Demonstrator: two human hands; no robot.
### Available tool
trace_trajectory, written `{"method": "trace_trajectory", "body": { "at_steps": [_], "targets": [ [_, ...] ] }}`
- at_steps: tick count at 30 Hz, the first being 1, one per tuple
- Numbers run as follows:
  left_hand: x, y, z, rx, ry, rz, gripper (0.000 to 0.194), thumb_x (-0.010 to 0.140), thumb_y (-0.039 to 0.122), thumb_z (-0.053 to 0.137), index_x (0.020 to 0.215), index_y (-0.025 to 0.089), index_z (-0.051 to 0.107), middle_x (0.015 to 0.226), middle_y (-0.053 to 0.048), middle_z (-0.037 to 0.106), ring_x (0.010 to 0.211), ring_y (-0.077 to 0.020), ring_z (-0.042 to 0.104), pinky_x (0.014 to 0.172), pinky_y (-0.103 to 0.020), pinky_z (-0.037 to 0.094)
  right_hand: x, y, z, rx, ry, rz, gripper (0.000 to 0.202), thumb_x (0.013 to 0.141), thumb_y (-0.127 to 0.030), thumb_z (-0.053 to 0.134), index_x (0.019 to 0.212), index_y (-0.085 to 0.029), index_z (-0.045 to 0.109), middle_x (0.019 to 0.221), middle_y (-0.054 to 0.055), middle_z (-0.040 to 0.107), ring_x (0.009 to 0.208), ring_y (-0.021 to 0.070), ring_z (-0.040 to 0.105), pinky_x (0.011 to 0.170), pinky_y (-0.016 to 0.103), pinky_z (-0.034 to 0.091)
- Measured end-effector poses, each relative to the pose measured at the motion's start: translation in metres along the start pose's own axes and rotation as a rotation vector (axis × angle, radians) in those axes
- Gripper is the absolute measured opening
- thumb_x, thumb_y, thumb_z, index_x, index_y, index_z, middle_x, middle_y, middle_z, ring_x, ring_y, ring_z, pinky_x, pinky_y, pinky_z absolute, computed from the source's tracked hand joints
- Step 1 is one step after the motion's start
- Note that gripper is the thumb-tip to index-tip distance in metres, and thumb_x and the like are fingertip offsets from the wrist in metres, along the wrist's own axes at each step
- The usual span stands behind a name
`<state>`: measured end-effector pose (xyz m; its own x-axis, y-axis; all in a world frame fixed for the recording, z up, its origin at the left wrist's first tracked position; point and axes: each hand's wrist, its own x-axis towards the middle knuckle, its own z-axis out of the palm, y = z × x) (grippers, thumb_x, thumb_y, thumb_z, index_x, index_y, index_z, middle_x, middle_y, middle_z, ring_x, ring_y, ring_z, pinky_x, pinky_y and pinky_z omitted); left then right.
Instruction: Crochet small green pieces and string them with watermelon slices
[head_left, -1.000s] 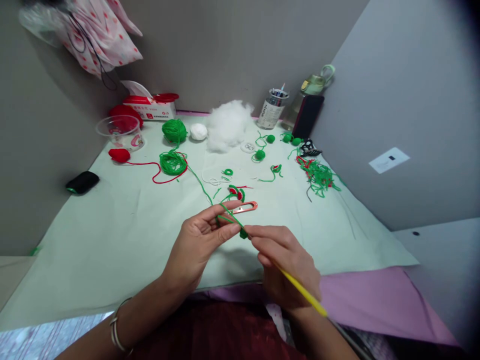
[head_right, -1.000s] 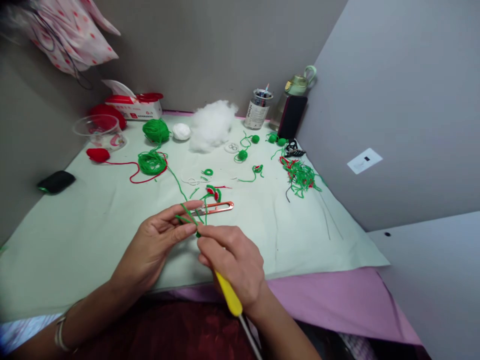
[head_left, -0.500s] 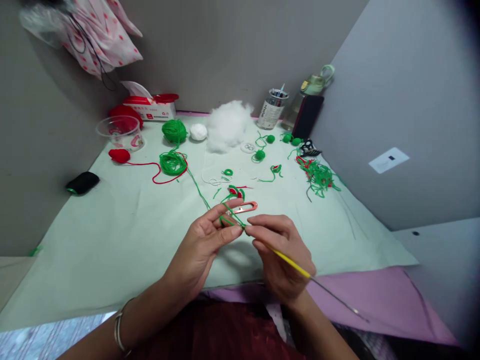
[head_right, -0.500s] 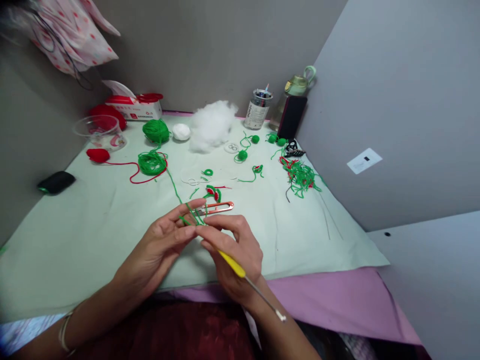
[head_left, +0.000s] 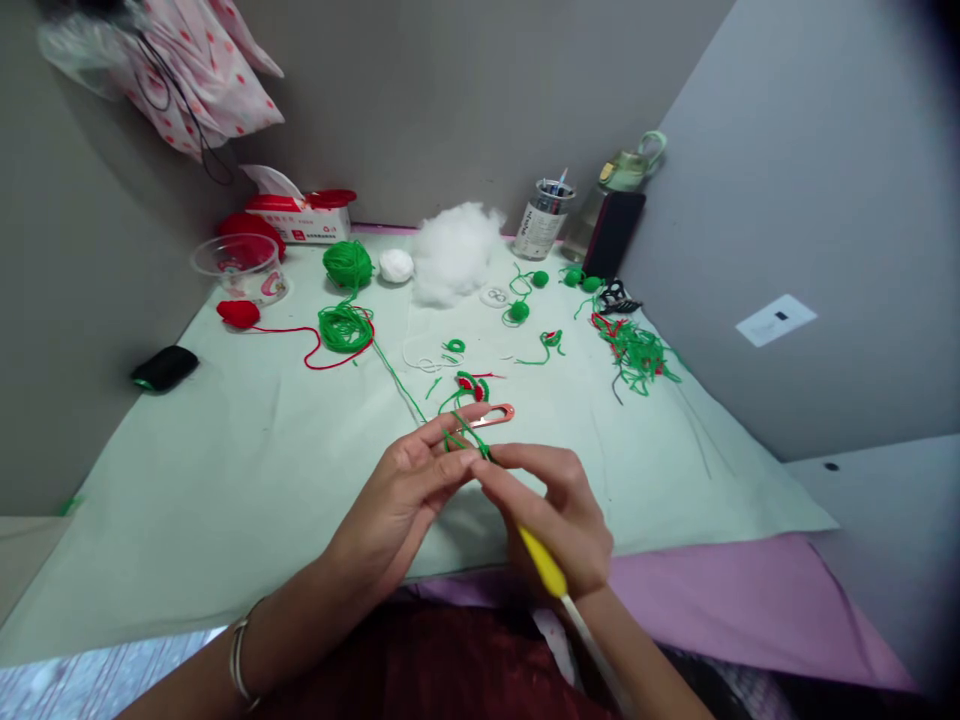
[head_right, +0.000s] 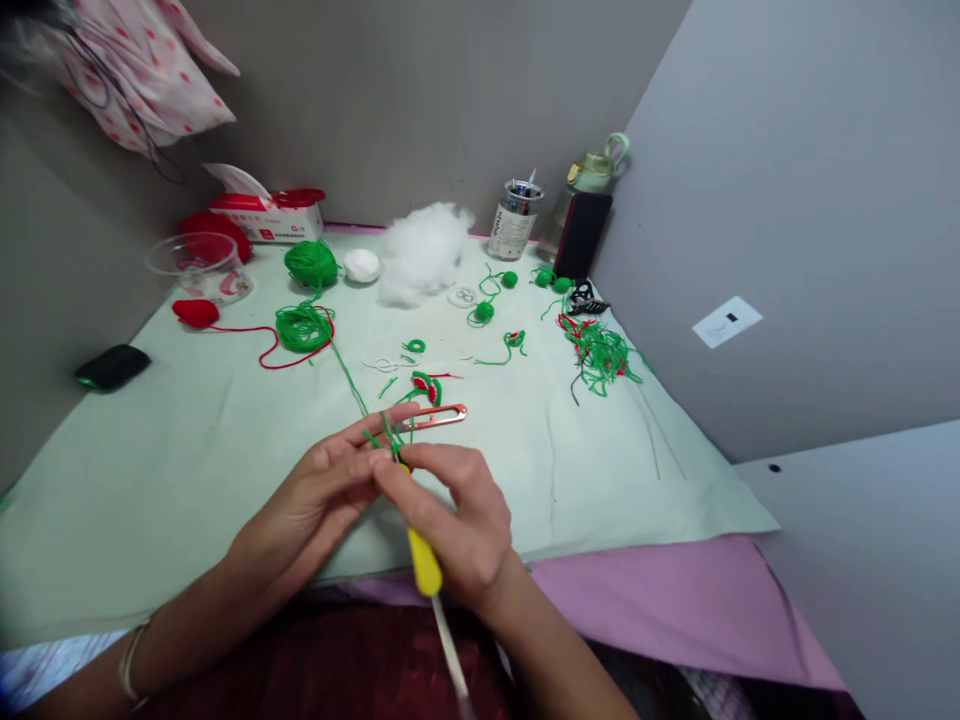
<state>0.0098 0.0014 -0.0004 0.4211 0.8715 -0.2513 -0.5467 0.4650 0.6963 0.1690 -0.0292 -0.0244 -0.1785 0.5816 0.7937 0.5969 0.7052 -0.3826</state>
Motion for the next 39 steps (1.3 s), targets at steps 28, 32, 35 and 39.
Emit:
{"method": "trace_trajectory", "body": {
  "at_steps": [28, 32, 35, 39],
  "targets": [
    [0.001, 0.000, 0.001, 0.100, 0.032, 0.059, 0.038, 0.081, 0.023, 0.081, 0.119, 0.023, 0.076, 0.083, -0.001, 0.072, 0.085, -0.0150, 0.065, 0.092, -0.029, 0.047, 0.009, -0.002, 0.004, 0.057, 0.029, 0.099, 0.036, 0.092, -0.009, 0.066, 0.121, -0.029, 0.073, 0.113, 0.008, 0.072, 0.102, 0.0217, 0.070, 0.081, 0.036, 0.062],
    [0.002, 0.003, -0.003, 0.024, 0.027, -0.029, 0.033, 0.084, 0.023, 0.078, 0.117, 0.020, 0.077, 0.102, -0.006, 0.076, 0.095, -0.0164, 0.066, 0.097, -0.029, 0.046, 0.010, 0.000, 0.002, 0.231, 0.130, 0.252, 0.029, 0.095, -0.010, 0.060, 0.114, -0.026, 0.074, 0.100, 0.006, 0.073, 0.088, 0.0195, 0.070, 0.073, 0.036, 0.060],
    [0.001, 0.006, -0.004, 0.066, 0.051, 0.006, 0.029, 0.085, 0.025, 0.078, 0.114, 0.022, 0.079, 0.099, -0.004, 0.076, 0.093, -0.0149, 0.064, 0.096, -0.027, 0.045, 0.016, 0.002, 0.000, 0.483, 0.237, 0.451, 0.019, 0.098, -0.017, 0.058, 0.101, -0.023, 0.075, 0.085, 0.004, 0.070, 0.070, 0.0163, 0.065, 0.062, 0.033, 0.056],
    [0.000, 0.002, -0.001, 0.154, 0.096, 0.112, 0.033, 0.080, 0.026, 0.082, 0.113, 0.025, 0.079, 0.086, -0.001, 0.071, 0.089, -0.0149, 0.062, 0.090, -0.026, 0.045, 0.020, 0.004, 0.004, 0.693, 0.219, 0.572, 0.017, 0.099, -0.025, 0.058, 0.097, -0.022, 0.075, 0.085, 0.004, 0.070, 0.064, 0.0136, 0.063, 0.061, 0.031, 0.056]
  ]
}}
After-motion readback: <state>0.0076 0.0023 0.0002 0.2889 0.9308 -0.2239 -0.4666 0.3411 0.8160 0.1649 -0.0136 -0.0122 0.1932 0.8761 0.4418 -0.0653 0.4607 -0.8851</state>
